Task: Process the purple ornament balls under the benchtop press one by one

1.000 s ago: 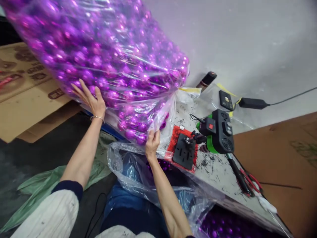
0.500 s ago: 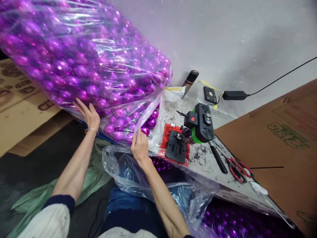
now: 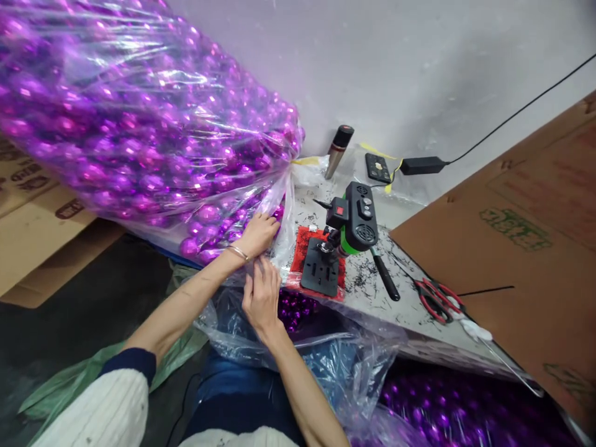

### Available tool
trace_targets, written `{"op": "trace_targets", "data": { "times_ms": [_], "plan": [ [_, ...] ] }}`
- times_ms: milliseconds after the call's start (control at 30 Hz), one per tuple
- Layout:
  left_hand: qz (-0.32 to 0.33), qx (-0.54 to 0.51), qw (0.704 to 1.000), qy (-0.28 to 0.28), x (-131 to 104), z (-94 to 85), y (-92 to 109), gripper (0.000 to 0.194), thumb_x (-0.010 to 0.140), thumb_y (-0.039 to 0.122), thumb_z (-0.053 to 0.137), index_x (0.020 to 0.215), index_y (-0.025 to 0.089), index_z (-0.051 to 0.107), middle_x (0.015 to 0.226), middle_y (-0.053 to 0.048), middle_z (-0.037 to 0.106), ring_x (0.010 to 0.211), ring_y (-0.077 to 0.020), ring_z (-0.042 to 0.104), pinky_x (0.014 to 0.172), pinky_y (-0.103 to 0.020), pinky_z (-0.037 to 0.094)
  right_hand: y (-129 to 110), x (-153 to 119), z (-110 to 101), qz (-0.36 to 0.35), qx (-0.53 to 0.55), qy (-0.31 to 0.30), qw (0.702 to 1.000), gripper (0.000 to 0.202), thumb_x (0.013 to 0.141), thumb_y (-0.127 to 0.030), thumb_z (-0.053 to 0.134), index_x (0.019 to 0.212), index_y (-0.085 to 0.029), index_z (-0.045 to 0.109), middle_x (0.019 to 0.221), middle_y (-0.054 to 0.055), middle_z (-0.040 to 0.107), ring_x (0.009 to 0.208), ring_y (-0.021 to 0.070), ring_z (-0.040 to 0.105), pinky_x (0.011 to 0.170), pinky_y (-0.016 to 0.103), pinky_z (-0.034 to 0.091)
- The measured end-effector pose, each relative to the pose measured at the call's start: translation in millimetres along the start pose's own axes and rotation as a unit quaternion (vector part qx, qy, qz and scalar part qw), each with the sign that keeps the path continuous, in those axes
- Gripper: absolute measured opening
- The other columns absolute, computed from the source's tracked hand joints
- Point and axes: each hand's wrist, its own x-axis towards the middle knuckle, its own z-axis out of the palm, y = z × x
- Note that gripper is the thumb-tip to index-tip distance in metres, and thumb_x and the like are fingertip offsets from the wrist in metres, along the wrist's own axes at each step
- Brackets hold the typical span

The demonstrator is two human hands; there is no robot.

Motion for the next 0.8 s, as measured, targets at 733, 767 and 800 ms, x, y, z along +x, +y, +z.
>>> {"op": "trace_targets", "data": {
  "times_ms": [733, 767, 800],
  "plan": [
    [-0.123, 0.098, 0.982, -0.109, 40, -0.9, 5, 0.071, 0.087, 0.028, 0.072, 0.153, 0.012, 0.051, 0.133, -0.024, 0.071, 0.123, -0.0398, 0.070, 0.104, -0.046, 0.052, -31, -67, 7, -0.016, 0.064, -0.170, 0.983, 0.038, 0.100, -0.022, 0.052, 0.136, -0.021, 0.064, 0.138, 0.015, 0.068, 0.120, 0.0207, 0.071, 0.101, 0.036, 0.062],
    [-0.127, 0.074, 0.985, -0.092, 37, -6.0, 4, 0.068, 0.086, 0.030, 0.074, 0.149, 0.012, 0.055, 0.132, -0.023, 0.072, 0.123, -0.0393, 0.070, 0.105, -0.046, 0.053, -31, -69, 7, -0.022, 0.066, -0.169, 0.983, 0.037, 0.100, -0.021, 0.052, 0.135, -0.021, 0.064, 0.137, 0.014, 0.069, 0.119, 0.0203, 0.072, 0.101, 0.035, 0.063],
    [-0.137, 0.022, 0.988, -0.065, 33, -11.8, 3, 0.064, 0.085, 0.033, 0.076, 0.144, 0.013, 0.060, 0.131, -0.021, 0.073, 0.124, -0.0385, 0.070, 0.107, -0.046, 0.053, -32, -70, 7, -0.029, 0.068, -0.170, 0.983, 0.037, 0.100, -0.020, 0.052, 0.134, -0.021, 0.064, 0.136, 0.014, 0.069, 0.119, 0.0200, 0.072, 0.100, 0.034, 0.063]
  ]
}}
